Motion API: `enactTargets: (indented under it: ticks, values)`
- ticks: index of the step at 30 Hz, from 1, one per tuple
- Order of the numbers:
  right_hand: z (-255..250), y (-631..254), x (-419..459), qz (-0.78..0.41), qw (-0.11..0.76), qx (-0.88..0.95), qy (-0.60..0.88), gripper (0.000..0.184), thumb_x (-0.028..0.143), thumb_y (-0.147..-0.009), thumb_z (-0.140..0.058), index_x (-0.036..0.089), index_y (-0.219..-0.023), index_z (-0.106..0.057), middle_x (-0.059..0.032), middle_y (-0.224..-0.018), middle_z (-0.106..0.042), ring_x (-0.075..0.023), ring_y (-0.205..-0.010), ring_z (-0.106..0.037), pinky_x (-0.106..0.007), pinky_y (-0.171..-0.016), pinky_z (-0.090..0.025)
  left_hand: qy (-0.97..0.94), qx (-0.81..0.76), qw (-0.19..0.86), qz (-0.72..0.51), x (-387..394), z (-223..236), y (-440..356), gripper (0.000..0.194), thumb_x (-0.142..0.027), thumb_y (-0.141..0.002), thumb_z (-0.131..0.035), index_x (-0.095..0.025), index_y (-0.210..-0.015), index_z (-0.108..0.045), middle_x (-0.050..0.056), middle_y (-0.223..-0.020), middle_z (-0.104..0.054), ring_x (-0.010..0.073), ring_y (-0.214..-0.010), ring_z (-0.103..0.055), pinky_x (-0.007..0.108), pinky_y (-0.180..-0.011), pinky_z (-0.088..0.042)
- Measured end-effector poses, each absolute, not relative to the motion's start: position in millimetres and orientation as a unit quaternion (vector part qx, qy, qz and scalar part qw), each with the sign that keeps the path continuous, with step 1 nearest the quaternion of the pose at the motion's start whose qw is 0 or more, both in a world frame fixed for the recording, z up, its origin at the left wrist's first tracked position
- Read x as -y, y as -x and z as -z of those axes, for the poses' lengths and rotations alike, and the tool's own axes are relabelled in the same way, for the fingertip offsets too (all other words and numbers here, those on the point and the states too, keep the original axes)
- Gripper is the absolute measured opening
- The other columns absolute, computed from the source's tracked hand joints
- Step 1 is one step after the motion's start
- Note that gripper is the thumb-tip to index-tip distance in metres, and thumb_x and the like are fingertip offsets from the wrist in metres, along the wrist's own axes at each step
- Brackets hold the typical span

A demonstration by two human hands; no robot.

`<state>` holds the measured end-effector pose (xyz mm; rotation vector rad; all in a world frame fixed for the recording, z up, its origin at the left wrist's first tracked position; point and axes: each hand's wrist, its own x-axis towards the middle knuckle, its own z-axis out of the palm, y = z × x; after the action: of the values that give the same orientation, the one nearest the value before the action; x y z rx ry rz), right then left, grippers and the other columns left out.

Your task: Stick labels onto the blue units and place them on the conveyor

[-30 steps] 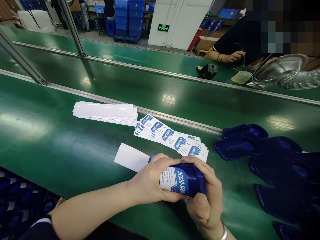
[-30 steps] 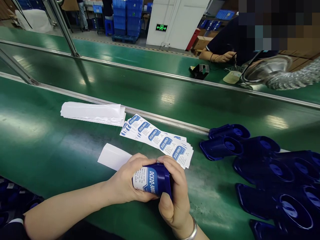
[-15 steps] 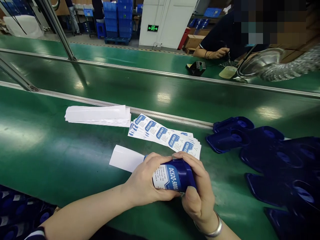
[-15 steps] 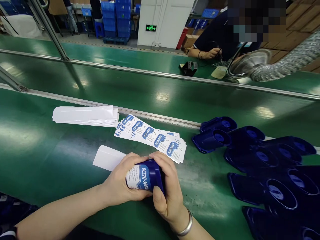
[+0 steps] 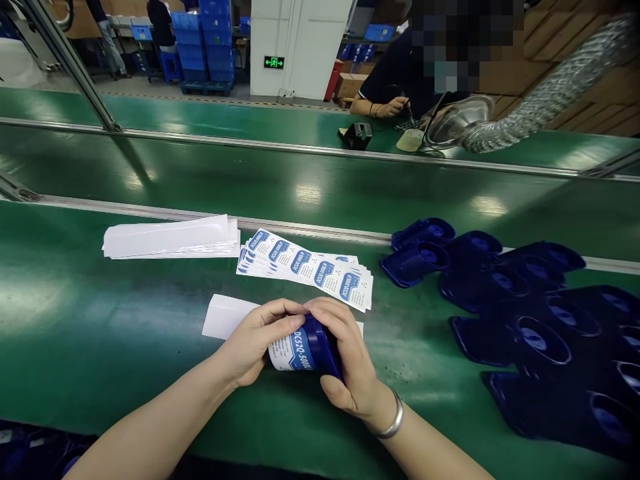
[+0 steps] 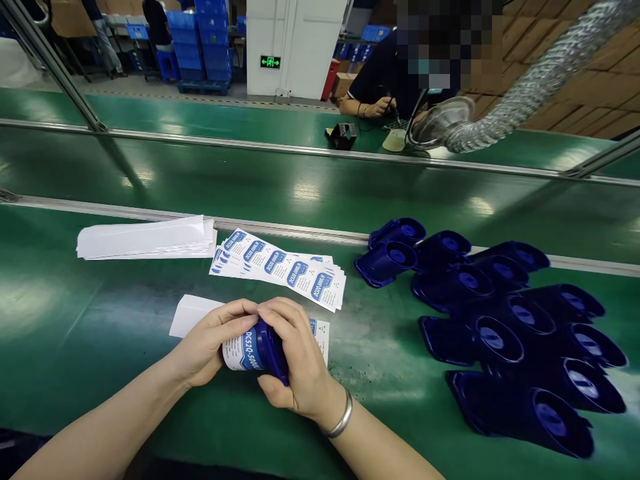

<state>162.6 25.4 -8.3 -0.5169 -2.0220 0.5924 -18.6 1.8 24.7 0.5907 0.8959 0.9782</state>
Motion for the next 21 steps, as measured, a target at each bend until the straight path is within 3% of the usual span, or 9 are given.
enactTargets:
  ticks: [4, 9, 15, 21]
  values:
    - [10.5, -161.6, -26.3, -0.235, 0.466, 0.829, 0.199, 0.06, 0.059, -0.105, -0.039, 0.02, -0.151, -0.038, -0.0164, -0.128, -0.05, -0.0366, -0.117, -0.053, -0.062, -0.094, -0.05, -0.243, -0.408, 0.758, -0.448, -1.9, -22.2, 18.3, 0.026, -0.036, -0.077, -0.084, -0.019, -0.094, -0.074, 0.003, -0.093, -0.067, 0.0168, -0.089, -0.061, 0.027, -0.079, -0.046]
    - [10.5, -160.7, -24.4, -0.245, 0.476, 0.816, 0.218, 0.055, 0.055, -0.106, -0.037, 0.021, -0.149, -0.04, -0.0153, -0.129, -0.052, -0.0353, -0.117, -0.053, -0.061, -0.096, -0.049, -0.315, -0.413, 0.727, -0.449, -0.6, -21.2, 16.9, 0.029, -0.037, -0.08, -0.082, -0.019, -0.1, -0.071, 0.003, -0.102, -0.066, 0.0186, -0.099, -0.059, 0.03, -0.088, -0.046]
    - [14.1, -155.4, -17.8, -0.301, 0.479, 0.76, 0.32, 0.049, 0.053, -0.109, -0.032, 0.023, -0.145, -0.045, -0.0134, -0.134, -0.053, -0.0331, -0.125, -0.052, -0.057, -0.103, -0.048, -0.493, -0.519, 0.564, -0.411, 1.8, -19.2, 10.9, 0.052, -0.034, -0.071, -0.087, -0.021, -0.116, -0.064, 0.008, -0.118, -0.059, 0.0276, -0.114, -0.057, 0.044, -0.101, -0.045]
    - [15.7, -151.3, -16.3, -0.34, 0.477, 0.717, 0.378, 0.046, 0.048, -0.11, -0.033, 0.022, -0.145, -0.045, -0.0128, -0.134, -0.053, -0.0308, -0.126, -0.052, -0.055, -0.109, -0.045, -0.569, -0.554, 0.449, -0.408, 5.8, -7.9, 6.0, 0.061, -0.031, -0.071, -0.086, -0.026, -0.124, -0.058, 0.008, -0.121, -0.055, 0.0293, -0.115, -0.057, 0.048, -0.1, -0.049]
